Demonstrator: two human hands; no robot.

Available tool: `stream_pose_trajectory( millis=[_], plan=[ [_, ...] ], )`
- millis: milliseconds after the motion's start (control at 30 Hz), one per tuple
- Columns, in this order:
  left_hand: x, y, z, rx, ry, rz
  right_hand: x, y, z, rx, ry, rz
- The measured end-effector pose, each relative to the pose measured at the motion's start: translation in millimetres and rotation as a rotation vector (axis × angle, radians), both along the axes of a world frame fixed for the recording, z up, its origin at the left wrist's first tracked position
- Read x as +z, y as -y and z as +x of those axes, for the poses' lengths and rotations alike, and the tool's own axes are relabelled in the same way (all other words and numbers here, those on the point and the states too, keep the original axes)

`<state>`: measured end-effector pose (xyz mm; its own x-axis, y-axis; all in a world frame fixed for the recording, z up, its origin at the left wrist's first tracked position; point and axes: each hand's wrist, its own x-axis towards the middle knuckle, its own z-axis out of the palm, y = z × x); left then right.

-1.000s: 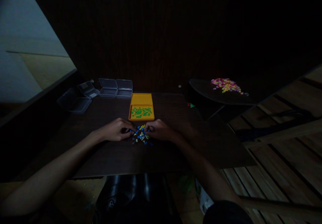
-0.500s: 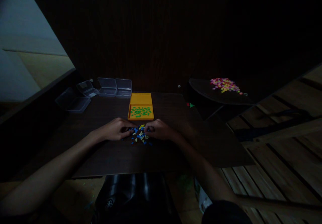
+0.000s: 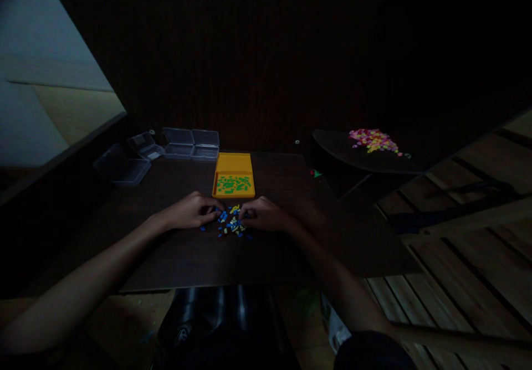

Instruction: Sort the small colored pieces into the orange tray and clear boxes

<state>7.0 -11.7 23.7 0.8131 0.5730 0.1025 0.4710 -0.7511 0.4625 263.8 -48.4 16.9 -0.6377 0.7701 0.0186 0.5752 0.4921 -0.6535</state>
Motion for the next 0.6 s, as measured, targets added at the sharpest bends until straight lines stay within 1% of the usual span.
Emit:
stream_pose_trajectory(
  millis=[267, 433, 600],
  plan=[
    [-2.4, 1.8, 3.0, -0.023, 0.011, -0.018, -0.8, -1.4, 0.9, -0.033, -0.013, -0.022],
    [-2.0, 2.8, 4.1, -0.012, 0.003, 0.005, -1.8, -1.9, -0.1, -0.067, -0.013, 0.0],
    [0.1, 4.3, 4.3, -0.007, -0.03, -0.01, -3.8, -1.0, -2.7, -0.119, -0.011, 0.029]
  ],
)
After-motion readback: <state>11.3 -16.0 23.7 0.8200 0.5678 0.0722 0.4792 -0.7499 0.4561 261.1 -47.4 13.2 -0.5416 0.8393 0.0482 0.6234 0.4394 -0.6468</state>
